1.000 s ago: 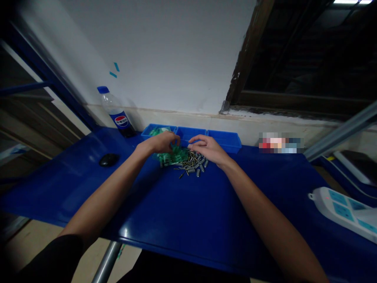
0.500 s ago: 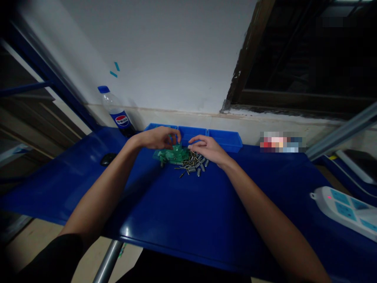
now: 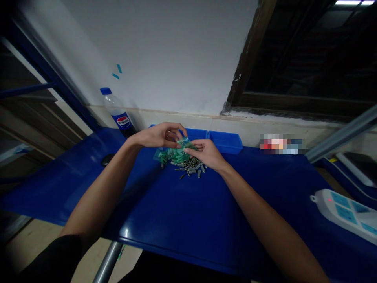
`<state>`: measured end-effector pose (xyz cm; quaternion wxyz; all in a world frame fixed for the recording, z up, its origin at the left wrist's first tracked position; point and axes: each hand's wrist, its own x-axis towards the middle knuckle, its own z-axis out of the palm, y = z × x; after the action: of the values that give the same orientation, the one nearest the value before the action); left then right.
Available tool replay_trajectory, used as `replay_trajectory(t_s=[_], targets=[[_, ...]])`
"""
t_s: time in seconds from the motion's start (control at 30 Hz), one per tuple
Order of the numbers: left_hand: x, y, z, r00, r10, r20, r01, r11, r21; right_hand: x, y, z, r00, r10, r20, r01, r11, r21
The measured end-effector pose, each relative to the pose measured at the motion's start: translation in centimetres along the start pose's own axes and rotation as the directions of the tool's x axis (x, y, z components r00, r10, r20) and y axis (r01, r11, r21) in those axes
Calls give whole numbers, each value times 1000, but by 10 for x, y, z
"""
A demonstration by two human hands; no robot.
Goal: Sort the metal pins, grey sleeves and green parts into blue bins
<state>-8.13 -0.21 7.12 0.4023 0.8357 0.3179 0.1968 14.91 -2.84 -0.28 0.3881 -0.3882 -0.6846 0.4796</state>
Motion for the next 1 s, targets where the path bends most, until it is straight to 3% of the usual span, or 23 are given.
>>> replay_trajectory(t_s=[0.1,0.2,0.33,0.43,0.53,0.57,0.73,0.87,1.0], targets=[[0,0,-3,1000,-5,-14,6,998,61,1,1,-1,999,16,-33,-15,999,40],[-3,-4,-13,985,0,-170,40,972,232,3,5,-2,992,54,-114,-47,997,63],[-10,-24,-34,894,27,-448,211,856,473,4,7,-4,986,103,-128,-100,995,30],[-15,-49,-44,846,-32,-533,378,741,555,4,6,-4,989,105,-101,-104,994,12],[-17,-68,-48,878,-254,-407,465,660,591,3,4,-4,993,103,-63,-103,995,-2],[-17,-70,-49,887,-277,-369,456,649,609,3,4,-4,993,102,-55,-103,995,-7],[-14,-56,-47,932,-235,-275,361,668,651,4,6,-6,994,109,-21,-109,994,-10],[-9,-45,-34,896,-406,-178,418,640,645,4,6,-5,993,118,-4,-118,993,-6],[-5,-46,-17,799,-598,-66,489,581,651,2,3,-4,993,119,15,-119,993,-11]])
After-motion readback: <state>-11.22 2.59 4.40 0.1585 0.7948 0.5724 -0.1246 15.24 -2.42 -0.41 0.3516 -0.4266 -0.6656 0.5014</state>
